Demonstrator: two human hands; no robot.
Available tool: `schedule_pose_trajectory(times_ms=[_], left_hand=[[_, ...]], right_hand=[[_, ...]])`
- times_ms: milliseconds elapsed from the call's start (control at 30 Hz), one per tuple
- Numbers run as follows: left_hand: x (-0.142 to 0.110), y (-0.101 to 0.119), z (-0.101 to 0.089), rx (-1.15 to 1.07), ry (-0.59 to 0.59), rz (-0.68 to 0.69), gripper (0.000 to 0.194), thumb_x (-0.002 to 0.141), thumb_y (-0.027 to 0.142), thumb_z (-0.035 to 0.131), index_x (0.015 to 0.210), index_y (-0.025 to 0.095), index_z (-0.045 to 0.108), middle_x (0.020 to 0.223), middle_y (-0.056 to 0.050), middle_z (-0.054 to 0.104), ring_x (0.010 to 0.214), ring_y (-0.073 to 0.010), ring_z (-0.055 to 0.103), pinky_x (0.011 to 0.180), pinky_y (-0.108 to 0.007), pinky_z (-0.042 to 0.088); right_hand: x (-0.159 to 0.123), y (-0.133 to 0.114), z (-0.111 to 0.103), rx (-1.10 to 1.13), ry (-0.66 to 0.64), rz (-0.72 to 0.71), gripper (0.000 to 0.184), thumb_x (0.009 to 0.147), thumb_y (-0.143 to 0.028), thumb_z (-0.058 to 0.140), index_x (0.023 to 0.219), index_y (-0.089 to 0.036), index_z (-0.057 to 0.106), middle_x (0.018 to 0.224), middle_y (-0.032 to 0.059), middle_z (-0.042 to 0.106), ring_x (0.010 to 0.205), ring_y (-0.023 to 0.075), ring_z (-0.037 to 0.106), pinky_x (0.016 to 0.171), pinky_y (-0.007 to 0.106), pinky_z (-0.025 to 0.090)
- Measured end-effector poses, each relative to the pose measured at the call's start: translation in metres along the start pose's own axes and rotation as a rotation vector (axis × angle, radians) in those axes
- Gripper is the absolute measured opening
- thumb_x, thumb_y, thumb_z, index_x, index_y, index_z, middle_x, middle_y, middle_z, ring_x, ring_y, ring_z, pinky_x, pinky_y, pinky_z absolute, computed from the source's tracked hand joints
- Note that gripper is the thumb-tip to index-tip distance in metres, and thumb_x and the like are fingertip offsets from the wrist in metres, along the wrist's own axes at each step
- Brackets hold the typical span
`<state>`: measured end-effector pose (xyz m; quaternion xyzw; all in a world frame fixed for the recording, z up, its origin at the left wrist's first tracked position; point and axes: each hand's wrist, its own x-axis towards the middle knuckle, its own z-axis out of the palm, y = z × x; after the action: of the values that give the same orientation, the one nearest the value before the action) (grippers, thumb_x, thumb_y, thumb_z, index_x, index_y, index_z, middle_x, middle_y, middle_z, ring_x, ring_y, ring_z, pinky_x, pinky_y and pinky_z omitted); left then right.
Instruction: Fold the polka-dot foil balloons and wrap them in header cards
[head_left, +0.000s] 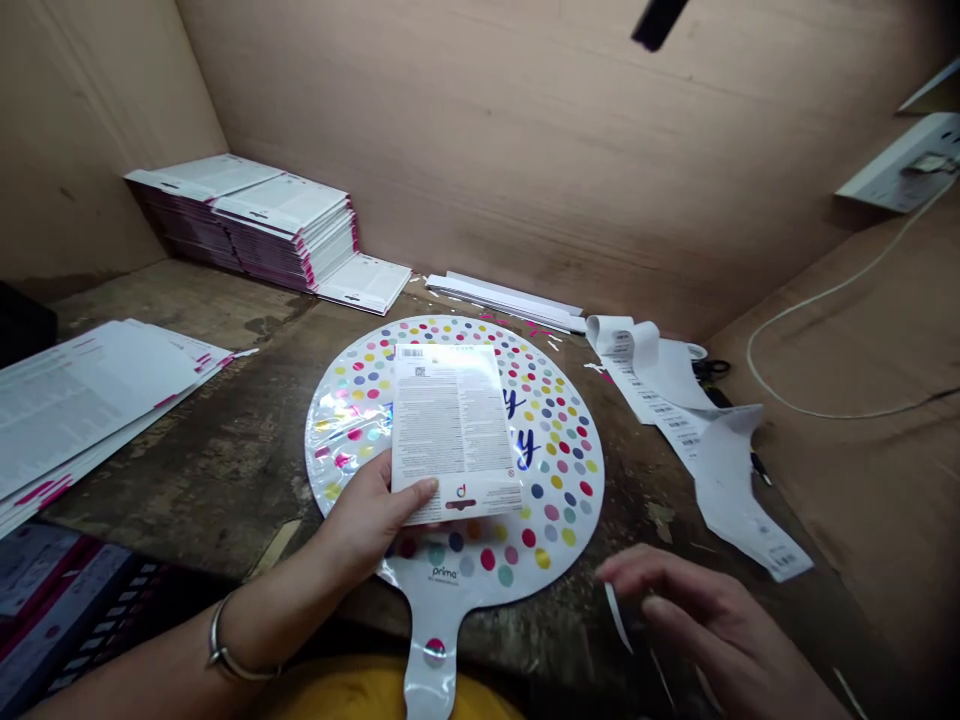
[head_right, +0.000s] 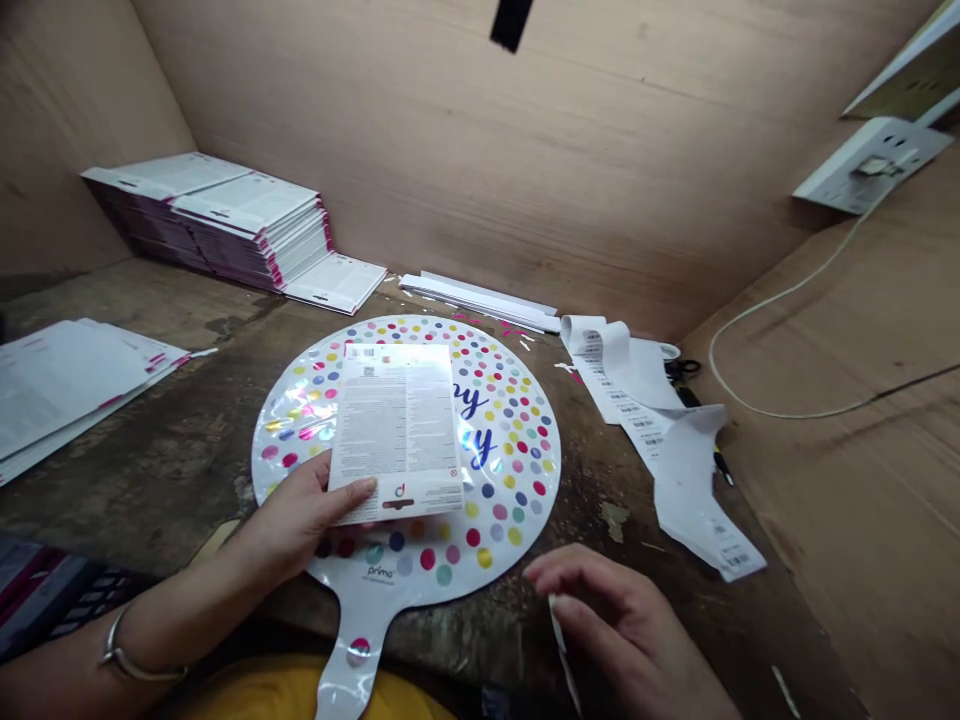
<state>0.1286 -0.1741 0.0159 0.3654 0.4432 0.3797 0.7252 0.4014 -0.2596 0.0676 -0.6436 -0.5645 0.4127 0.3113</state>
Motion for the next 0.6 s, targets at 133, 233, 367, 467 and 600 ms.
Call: schedule_pose_trajectory(times_ms=[133,233,367,467,600], left_hand=[[0.007,0.006,0.003,0.157,-0.110,0.073,0.042,0.075,0.037,0.066,0.109,0.014,0.055,0.101,-0.012,0.068,0.086,-0.0279,0.067,0.068,-0.038,0.055],[0.003,0.014,0.006,0.625,-0.032,0.394,0.064,0.069,0.039,0.072,0.123,0.014,0.049,0.122,-0.017,0.058,0.110,-0.0357,0.056,0.087,-0.049,0.050],[-0.004,0.013,-0.003,1.413,0.017,1.040,0.064,0.074,0.026,0.070,0.132,0.022,0.044,0.131,-0.012,0.053,0.115,-0.0337,0.052,0.095,-0.051,0.045],[0.011,0.025,-0.029,1.617,-0.052,1.280,0.036,0.087,0.018,0.050,0.123,0.018,0.054,0.116,-0.009,0.065,0.100,-0.0257,0.062,0.087,-0.042,0.051],[0.070,0.085,-0.085,1.610,0.157,1.138,0.044,0.089,0.011,0.036,0.131,0.019,0.048,0.131,-0.007,0.054,0.123,-0.0209,0.048,0.108,-0.045,0.032]], right_hand=[[0.023,0.008,0.017,0.220,0.205,0.179,0.045,0.073,-0.049,0.067,0.110,-0.023,0.064,0.081,0.0068,0.069,0.060,0.0188,0.058,0.053,0.029,0.047],[0.046,-0.006,0.064,0.593,0.041,0.191,0.050,0.075,-0.049,0.065,0.115,-0.020,0.060,0.073,0.0050,0.069,0.054,0.0174,0.058,0.049,0.028,0.046],[0.068,-0.024,0.102,0.809,-0.058,0.125,0.048,0.074,-0.049,0.067,0.109,-0.017,0.063,0.084,0.0077,0.071,0.069,0.0212,0.064,0.062,0.032,0.050],[0.077,-0.022,0.109,0.659,-0.101,0.085,0.050,0.073,-0.058,0.062,0.099,-0.015,0.067,0.076,0.0076,0.070,0.063,0.0195,0.063,0.058,0.030,0.050],[0.083,-0.005,0.113,0.322,0.143,0.009,0.058,0.073,-0.069,0.052,0.090,-0.016,0.069,0.074,0.0085,0.070,0.062,0.0200,0.065,0.061,0.030,0.053]])
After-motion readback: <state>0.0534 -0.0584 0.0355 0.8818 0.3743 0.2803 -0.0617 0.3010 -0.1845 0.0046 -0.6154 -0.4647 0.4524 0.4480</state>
